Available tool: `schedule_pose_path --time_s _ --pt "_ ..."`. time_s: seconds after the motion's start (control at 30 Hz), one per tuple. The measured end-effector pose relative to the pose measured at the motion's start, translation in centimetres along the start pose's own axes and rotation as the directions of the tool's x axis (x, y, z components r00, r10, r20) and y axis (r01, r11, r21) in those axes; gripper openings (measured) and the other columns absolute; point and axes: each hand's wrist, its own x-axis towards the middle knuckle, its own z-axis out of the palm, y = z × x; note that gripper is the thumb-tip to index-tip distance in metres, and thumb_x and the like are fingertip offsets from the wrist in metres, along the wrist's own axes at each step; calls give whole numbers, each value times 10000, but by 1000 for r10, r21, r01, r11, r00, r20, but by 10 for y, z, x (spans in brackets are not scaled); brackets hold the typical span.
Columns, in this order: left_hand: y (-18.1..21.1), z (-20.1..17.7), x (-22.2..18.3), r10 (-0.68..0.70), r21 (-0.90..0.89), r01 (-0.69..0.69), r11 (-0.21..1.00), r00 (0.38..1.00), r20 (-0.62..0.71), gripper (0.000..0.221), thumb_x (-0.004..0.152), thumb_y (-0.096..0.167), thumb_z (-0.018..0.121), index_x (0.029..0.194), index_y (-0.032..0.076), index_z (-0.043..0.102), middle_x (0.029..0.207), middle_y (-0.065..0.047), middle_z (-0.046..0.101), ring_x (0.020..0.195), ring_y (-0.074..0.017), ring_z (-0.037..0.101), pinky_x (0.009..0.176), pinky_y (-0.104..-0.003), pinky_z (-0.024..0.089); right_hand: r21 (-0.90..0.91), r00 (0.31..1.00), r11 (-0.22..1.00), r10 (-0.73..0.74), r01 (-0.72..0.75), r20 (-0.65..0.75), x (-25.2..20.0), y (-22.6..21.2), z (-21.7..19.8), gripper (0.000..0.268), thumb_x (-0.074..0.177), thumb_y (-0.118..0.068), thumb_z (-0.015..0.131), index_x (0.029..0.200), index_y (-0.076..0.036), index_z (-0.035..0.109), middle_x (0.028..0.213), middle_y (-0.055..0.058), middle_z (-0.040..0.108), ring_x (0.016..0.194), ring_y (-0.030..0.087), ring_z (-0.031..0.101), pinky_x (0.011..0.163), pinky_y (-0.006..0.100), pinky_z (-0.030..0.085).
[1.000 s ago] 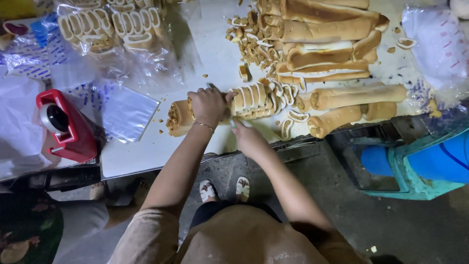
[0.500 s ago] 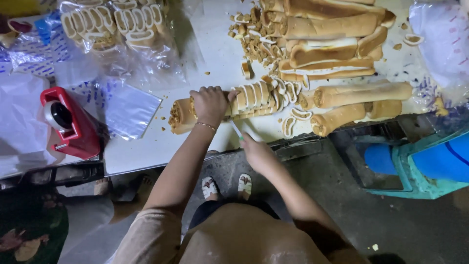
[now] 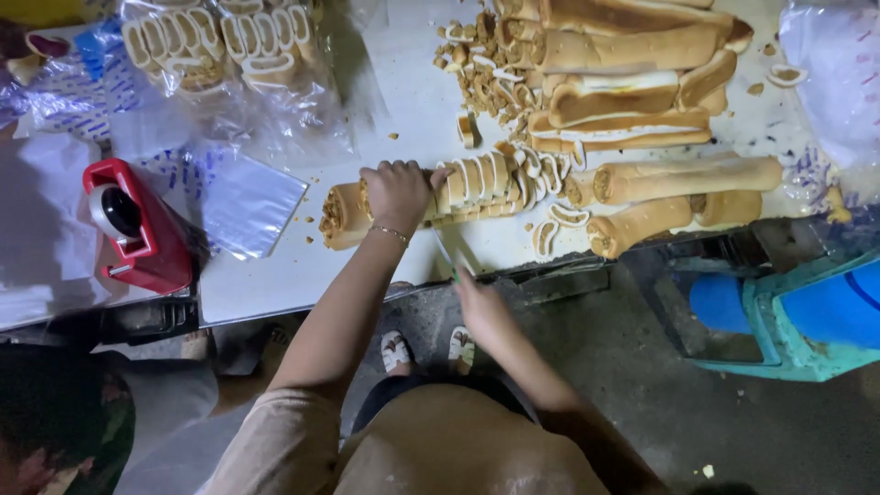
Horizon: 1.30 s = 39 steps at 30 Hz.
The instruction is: Slicing long bread rolls into thin pieces using a knife on a bakery production table.
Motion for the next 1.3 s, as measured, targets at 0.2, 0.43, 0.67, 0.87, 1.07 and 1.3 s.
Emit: schedule_pose_path --time_s 0.2,0.43,0.67,0.87,1.07,1.3 --pt "-2 9 10 6 1 -6 1000 1000 -7 772 1058 684 145 1002 189 734 904 -14 748 884 -248 688 805 -582 431 -28 985 987 159 -158 65 31 38 47 437 1079 -327 341 1479 -198 460 893 297 733 921 422 747 779 541 593" --pt "1 16 10 4 28 -4 1000 1000 12 752 1073 657 146 1018 188 731 896 3 738 893 -239 691 783 -565 433 -58 990 990 130 -126 58 29 -13 4 435 1068 -334 332 1493 -267 393 824 237 729 864 410 751 745 547 596" --pt "-1 8 5 4 8 -4 1000 1000 14 535 1017 545 311 1014 200 721 876 4 715 876 -258 670 752 -548 425 -20 953 965 260 -260 158 14 21 37 482 1075 -353 266 1553 -311 310 909 222 748 951 397 743 835 517 596" --pt "2 10 6 11 -19 -10 1000 999 45 702 1073 595 180 1079 161 731 977 -29 751 952 -255 682 820 -580 412 18 982 983 179 -180 59 55 -4 39 512 1079 -338 297 1584 -257 266 971 254 741 954 445 730 833 557 583" --pt "-1 13 9 -17 15 18 1000 998 -55 542 1050 537 298 1007 191 713 880 -10 717 878 -262 669 757 -602 407 -209 911 927 354 -312 211 -63 66 54 551 1071 -245 234 1608 -354 172 1059 243 717 1051 373 725 931 486 578" --pt "-19 33 21 6 -157 -3 988 1000 19 545 1075 393 245 1086 129 722 1057 -112 699 1026 -358 635 874 -616 410 17 967 968 250 -249 -44 -100 12 -18 479 1048 -396 368 1511 -292 433 701 260 670 657 409 683 625 519 544"
